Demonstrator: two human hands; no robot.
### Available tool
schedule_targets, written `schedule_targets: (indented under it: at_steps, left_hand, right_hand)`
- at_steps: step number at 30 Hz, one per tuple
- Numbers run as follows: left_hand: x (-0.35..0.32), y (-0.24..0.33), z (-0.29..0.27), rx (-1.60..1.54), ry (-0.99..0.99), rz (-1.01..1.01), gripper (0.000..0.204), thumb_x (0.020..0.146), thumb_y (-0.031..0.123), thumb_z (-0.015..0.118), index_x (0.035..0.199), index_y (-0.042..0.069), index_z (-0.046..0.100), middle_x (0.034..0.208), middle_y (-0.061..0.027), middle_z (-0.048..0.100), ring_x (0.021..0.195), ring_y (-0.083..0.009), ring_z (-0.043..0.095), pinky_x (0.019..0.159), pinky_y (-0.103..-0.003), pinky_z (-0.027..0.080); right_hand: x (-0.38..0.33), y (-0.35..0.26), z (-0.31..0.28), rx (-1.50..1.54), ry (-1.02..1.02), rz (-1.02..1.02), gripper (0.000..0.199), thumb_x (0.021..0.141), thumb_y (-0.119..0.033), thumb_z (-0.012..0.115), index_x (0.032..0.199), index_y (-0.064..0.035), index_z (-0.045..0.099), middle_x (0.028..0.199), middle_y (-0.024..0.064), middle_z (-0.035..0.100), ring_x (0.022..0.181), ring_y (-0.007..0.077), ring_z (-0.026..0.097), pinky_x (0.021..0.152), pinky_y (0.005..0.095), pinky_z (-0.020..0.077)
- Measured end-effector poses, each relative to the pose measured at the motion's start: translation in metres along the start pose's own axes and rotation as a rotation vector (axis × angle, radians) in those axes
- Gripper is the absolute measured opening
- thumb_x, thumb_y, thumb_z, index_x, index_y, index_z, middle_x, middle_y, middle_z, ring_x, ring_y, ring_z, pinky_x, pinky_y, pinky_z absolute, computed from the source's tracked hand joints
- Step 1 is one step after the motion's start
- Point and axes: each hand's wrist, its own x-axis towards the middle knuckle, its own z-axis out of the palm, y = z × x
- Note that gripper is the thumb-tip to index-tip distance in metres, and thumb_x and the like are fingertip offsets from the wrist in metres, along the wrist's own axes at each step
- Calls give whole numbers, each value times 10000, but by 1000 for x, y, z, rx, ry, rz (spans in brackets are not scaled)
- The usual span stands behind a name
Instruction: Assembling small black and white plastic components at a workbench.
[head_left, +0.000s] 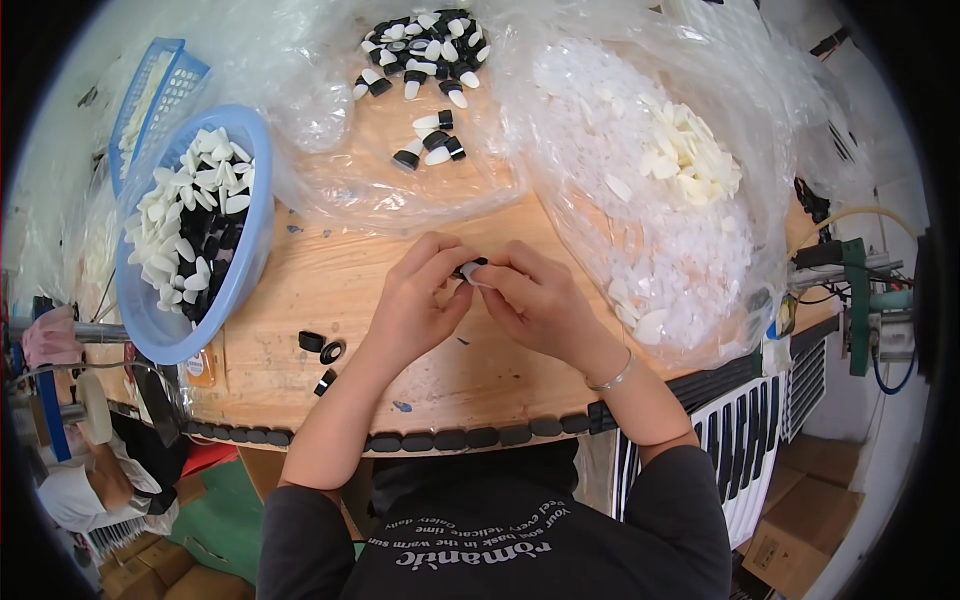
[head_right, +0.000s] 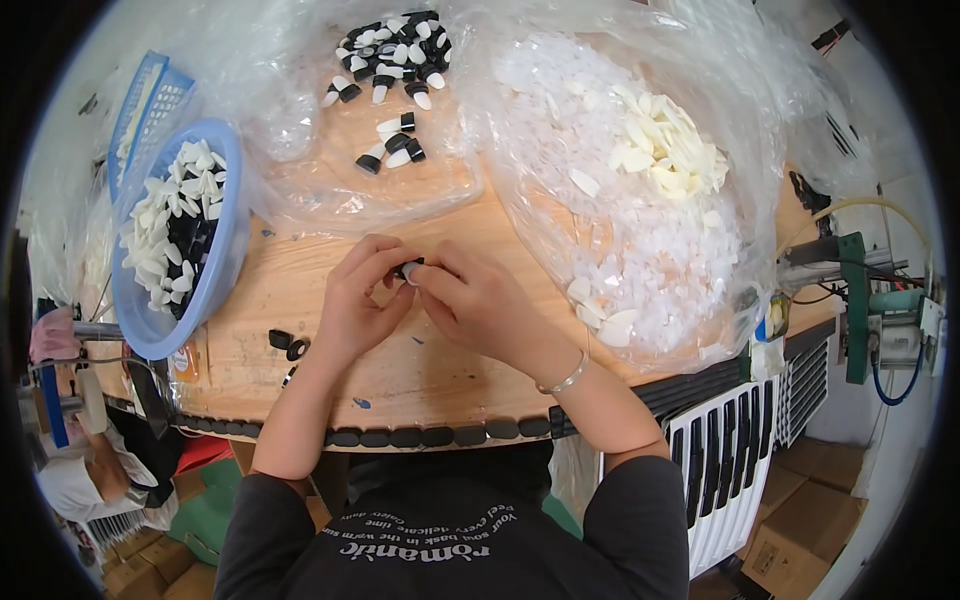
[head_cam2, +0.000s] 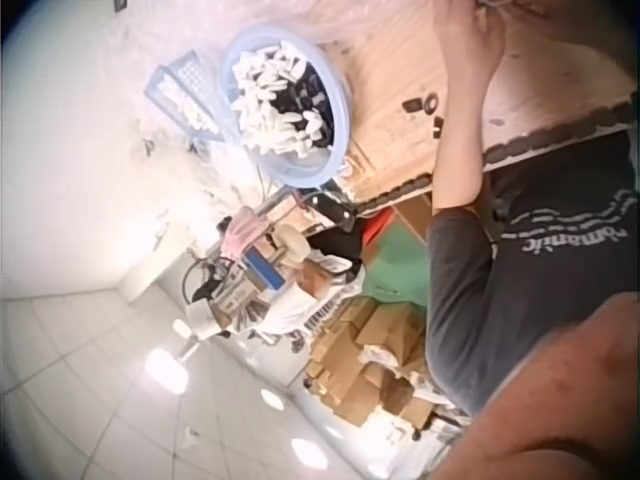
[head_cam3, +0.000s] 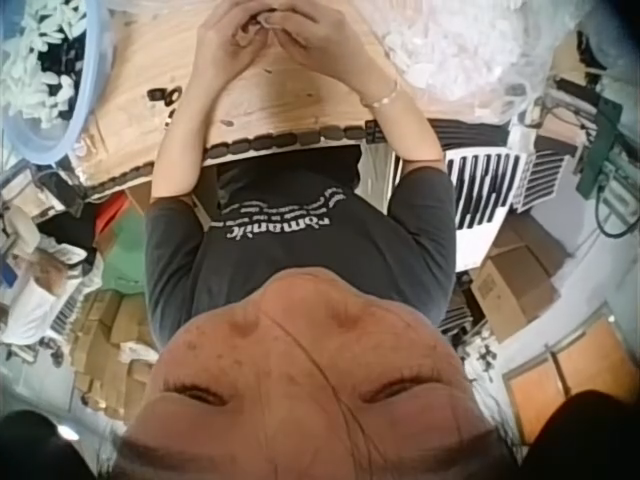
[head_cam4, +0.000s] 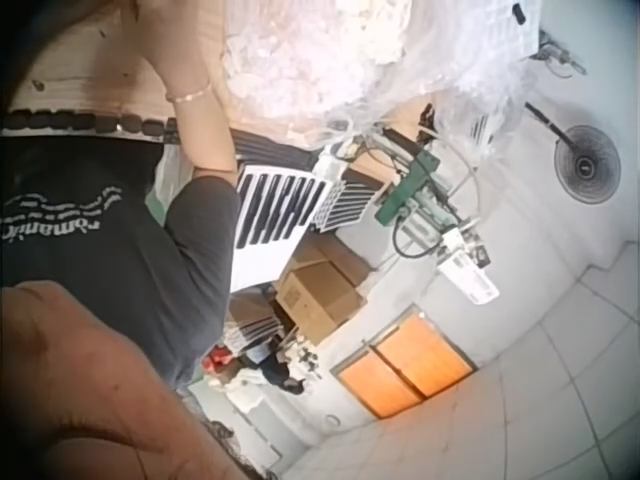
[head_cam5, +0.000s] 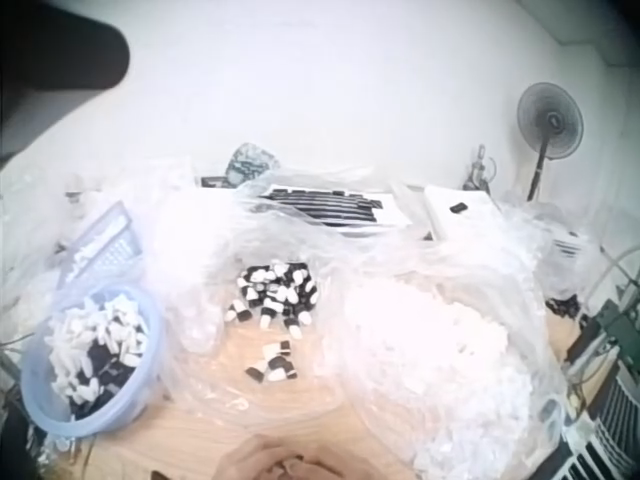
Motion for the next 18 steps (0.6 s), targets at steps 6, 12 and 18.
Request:
schedule_targets:
  at_steps: [6, 12, 18]
  left_hand:
    - [1, -4, 0, 12, -1, 23, 362, 666, -102, 650, 1010, 12, 639, 981, -91, 595, 725, -156, 569, 626, -242, 483]
    - [-2, -3, 1, 55, -35, 48, 372, 685, -95, 664, 1040, 10, 628, 1001, -97, 600, 785, -160, 599, 651, -245, 494]
    - [0, -7, 11, -366, 179, -143, 235, 758, -112, 636, 970, -21, 589, 909, -117, 608, 754, -183, 653, 676, -259, 516]
  right_hand:
    - [-1, 1, -1, 90, -57, 137, 239, 734, 50, 663, 952, -47, 651, 815, 85, 555, 644, 200, 560, 541, 279, 455]
    - [0, 10, 1, -2, -135, 131, 247, 753, 43, 665, 980, -56, 661, 895, 101, 578, 729, 213, 588, 609, 276, 469]
    - [-4, 19, 1, 822, -54, 767, 219, 857, -37, 645, 1076, -41, 633, 954, 49, 664, 787, 84, 613, 670, 214, 497]
